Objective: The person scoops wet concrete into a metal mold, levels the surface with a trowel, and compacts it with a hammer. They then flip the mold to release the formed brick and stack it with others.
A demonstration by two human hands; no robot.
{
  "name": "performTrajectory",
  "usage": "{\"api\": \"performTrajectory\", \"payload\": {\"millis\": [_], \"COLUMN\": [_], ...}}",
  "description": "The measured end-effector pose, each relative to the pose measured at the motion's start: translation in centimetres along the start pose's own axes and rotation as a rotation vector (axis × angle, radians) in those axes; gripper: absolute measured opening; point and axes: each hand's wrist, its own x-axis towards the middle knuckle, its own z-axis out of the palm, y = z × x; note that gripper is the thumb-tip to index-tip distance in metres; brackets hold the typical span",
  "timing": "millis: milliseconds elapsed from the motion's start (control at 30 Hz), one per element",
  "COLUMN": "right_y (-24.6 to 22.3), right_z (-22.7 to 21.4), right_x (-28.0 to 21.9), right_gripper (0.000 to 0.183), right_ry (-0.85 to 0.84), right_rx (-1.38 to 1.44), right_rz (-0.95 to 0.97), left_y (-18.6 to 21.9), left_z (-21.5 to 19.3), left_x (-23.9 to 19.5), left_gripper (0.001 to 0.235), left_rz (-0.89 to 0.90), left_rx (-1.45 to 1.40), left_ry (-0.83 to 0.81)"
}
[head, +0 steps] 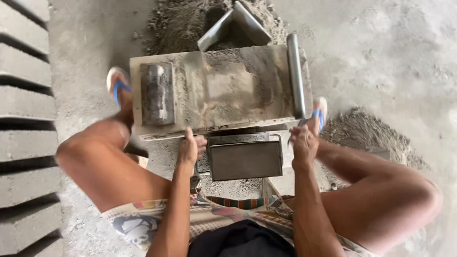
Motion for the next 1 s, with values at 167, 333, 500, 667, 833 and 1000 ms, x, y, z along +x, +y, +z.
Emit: {"api": "performTrajectory", "payload": {"millis": [167,333,500,667,833,1000], "right_y": [12.0,6.3,2.9,0.0,-12.9,-29.4], "right_z": [-0.4,0.0,-0.1,1.6,7.4,13.4], "right_x": [0.9,-3.0,-2.7,-0.6,2.4,1.7], "right_gripper": [0.065,0.058,0.058,0.048,0.019,0.033], "right_ry": [-0.262,-0.279,-0.302,-0.296,-0.526,-0.996], "right_rx": [0.415,0.537,0.487,0.443,0.385,0.397], "right_rz": [0.659,0.816,0.838,0.768,0.396,0.232], "left_y": [2.1,-9.9,-14.4,-4.6,9.1,20.6], "left_z": [0.7,1.9,1.7,0.4,-2.7,-12.8], "left_x": [-4.3,5.1,8.8,7.9,7.6,3.9], "left_gripper": [0.089,0.075,0.074,0.070,0.071,0.079], "left_rz": [-0.338,-0.295,-0.293,-0.269,-0.206,-0.142], "left_rx": [0.101,-0.230,-0.201,-0.212,-0.353,-0.545], "left_ry": [-0.185,-0.231,-0.238,-0.240,-0.253,-0.189]}}
